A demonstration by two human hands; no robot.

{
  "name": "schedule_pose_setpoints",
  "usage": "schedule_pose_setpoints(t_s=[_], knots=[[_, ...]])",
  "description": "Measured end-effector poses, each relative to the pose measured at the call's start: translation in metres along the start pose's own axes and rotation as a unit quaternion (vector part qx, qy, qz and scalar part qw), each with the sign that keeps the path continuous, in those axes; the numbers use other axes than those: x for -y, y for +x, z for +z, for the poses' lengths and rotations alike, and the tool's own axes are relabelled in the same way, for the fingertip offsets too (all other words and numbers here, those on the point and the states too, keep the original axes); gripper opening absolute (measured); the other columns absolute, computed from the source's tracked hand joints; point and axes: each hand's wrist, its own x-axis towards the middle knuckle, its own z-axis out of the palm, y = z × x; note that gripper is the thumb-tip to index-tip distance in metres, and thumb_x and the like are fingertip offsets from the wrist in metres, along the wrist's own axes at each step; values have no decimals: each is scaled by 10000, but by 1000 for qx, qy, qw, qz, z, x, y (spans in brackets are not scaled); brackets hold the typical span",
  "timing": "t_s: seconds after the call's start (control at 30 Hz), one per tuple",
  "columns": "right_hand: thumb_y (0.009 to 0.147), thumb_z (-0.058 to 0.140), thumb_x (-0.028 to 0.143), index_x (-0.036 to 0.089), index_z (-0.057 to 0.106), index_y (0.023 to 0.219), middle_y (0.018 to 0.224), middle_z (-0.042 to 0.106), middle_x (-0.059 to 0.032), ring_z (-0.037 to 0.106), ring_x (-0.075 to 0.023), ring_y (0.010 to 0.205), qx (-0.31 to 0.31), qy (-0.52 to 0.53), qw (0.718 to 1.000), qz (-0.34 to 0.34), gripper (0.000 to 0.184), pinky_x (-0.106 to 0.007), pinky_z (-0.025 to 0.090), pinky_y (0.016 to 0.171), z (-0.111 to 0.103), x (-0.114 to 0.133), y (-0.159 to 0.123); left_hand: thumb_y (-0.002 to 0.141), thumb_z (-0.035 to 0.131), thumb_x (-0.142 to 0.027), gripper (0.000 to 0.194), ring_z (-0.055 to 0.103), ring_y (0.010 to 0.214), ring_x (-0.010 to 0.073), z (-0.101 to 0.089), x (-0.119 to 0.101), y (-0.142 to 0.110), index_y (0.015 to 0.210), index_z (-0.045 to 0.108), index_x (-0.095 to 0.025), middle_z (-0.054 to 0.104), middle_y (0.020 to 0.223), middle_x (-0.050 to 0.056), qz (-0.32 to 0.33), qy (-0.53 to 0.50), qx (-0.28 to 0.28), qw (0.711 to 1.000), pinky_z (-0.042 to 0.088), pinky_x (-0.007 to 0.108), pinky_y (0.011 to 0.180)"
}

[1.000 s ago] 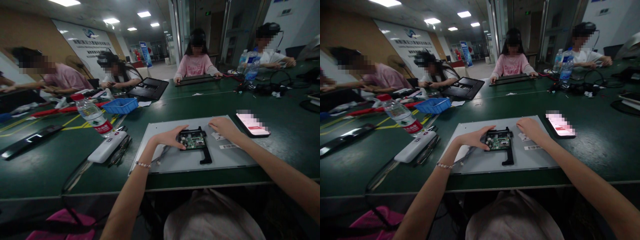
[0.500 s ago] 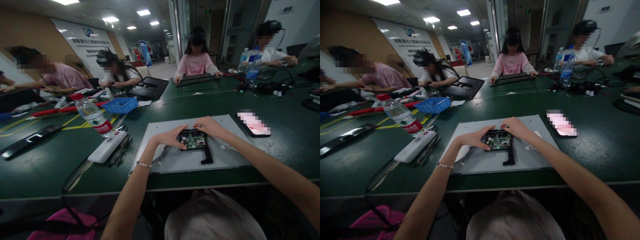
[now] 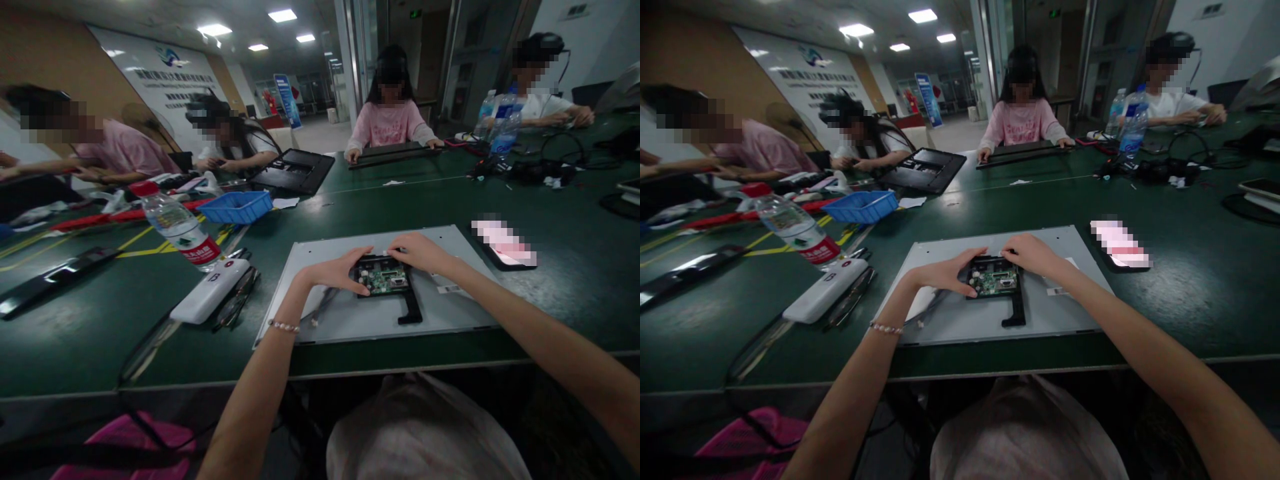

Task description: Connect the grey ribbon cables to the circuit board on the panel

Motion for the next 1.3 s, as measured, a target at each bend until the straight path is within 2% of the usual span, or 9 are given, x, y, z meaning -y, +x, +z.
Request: schedule_pose_setpoints(t_s=[0.2,0.33,0.47,0.6,0.73,0.93,1.03,1.17,1.3], knots=[[884,500,269,195,725,956,997,713,-76,646,-232,914,-31,11,999,32,248,-362,481,829,-29,-2,-9,653,713,-573,1087,190,1414,285,0,-2,-2,1480,121,-191,181,1545,126,3,-4,1,1000,181,416,1156],[838,553,266,188,710,1021,1028,706,-88,656,-231,900,0,35,992,121,254,-372,509,809,-45,-21,-32,646,717,-577,1090,188,1414,292,0,-1,-2,1479,131,-190,173,1549,123,2,-7,-3,1000,181,417,1158],[773,631,289,181,687,1064,1041,704,-96,665,-234,890,54,76,979,184,315,-368,529,781,-46,-37,-56,645,725,-558,1095,186,1414,292,-1,-2,-2,1480,133,-171,186,1543,131,4,-9,-1,1000,168,408,1163],[737,652,244,200,693,1043,1024,709,-79,667,-226,873,82,101,977,172,312,-353,525,774,-43,-32,-61,650,723,-547,1096,189,1414,284,-1,-2,-1,1481,123,-161,172,1547,134,4,-10,3,1000,163,400,1165],[735,625,215,202,708,941,992,708,-65,662,-210,841,103,105,977,151,223,-320,516,740,-40,-22,-55,646,719,-560,1090,194,1413,288,-1,-2,-1,1478,141,-156,188,1543,132,3,-7,1,1000,173,397,1164],[750,614,236,190,688,966,896,703,-66,647,-202,792,102,110,974,172,233,-306,500,701,-43,-24,-59,647,712,-574,1090,189,1414,286,-1,-2,-1,1480,136,-170,186,1544,124,10,-3,2,1000,164,397,1166],[771,609,275,193,711,897,877,707,-69,648,-218,809,111,115,971,180,182,-329,495,731,-46,-27,-61,649,710,-576,1086,203,1410,289,-1,-2,-1,1482,132,-185,191,1544,117,10,-5,1,1000,169,400,1164],[780,605,299,201,712,887,927,713,-59,655,-208,815,101,159,967,173,181,-328,493,758,-47,-24,-61,650,708,-577,1080,201,1410,291,-1,-2,-2,1483,137,-194,206,1540,111,12,-7,-1,1000,175,401,1163],[792,566,261,214,701,917,874,715,-28,654,-182,785,113,217,960,140,190,-296,489,733,-47,-8,-59,654,709,-566,1081,194,1412,281,-2,-3,-2,1483,125,-191,176,1548,116,7,-6,2,1000,164,398,1164]])
